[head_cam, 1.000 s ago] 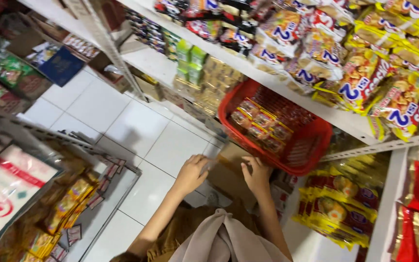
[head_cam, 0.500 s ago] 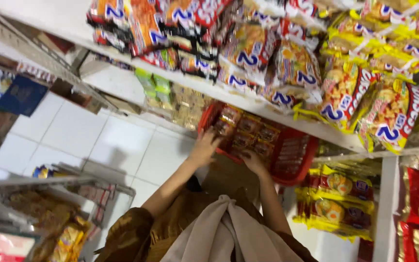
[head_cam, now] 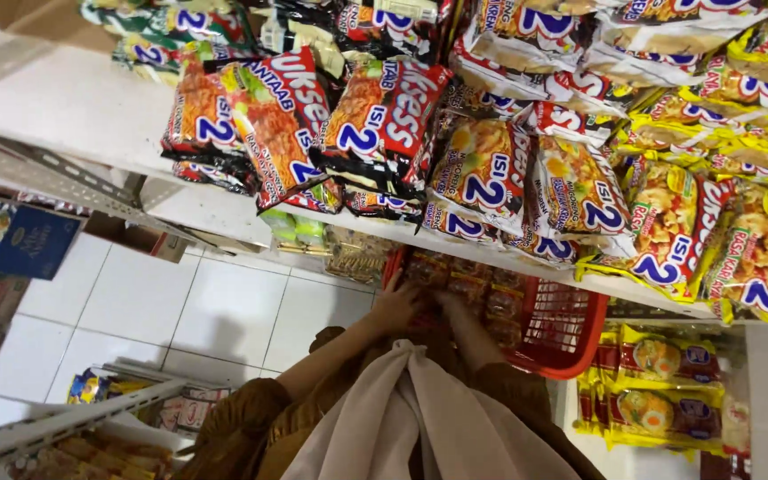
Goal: The person stocks a retail shelf with seasoning packets by taking them from a basket and arranging them in rows.
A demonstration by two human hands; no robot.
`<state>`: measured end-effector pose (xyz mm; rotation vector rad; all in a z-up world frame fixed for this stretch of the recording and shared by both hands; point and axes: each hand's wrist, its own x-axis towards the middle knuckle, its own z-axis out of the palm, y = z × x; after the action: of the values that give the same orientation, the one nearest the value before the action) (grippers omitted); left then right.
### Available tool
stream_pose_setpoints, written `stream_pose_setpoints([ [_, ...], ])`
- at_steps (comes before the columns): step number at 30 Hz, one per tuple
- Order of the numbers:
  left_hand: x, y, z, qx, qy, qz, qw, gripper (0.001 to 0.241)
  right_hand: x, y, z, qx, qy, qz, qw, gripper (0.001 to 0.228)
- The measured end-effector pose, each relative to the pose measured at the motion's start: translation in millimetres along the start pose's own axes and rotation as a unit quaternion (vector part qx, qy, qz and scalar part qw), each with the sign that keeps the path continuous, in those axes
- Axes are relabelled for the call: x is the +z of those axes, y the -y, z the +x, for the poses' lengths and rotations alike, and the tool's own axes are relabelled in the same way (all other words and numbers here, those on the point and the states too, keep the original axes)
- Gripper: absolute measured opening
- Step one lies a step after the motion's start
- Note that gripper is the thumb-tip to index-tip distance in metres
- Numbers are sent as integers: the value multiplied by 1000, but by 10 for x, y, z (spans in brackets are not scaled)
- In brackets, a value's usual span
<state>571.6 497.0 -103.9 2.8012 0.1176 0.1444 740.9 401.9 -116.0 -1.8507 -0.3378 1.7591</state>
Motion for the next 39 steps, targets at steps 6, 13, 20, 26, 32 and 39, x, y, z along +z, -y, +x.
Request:
stream_pose_setpoints([
  [6,48,96,26,51,-3,75,996,30,31,-51,-88,-3,-9,78,997,37],
  [13,107,96,7,32,-9,-3,999,27,56,-151,-107,-6,-10,121,993,38],
  [20,98,123,-25,27,-53,-50,997,32,60,-372,-165,-24,-16,161,986,39],
  [26,4,98,-65,39,-43,-102,993,42,87,-407,-57,-114,-45,281,952,40],
  [32,-212,24,-87,46,-176,-107,977,74,-80,-51,217,-177,-50,351,918,41],
  [39,-311,-41,-29,-212,-91,-363,903,63,-498,-346,-90,-99,-159,393,900,47],
])
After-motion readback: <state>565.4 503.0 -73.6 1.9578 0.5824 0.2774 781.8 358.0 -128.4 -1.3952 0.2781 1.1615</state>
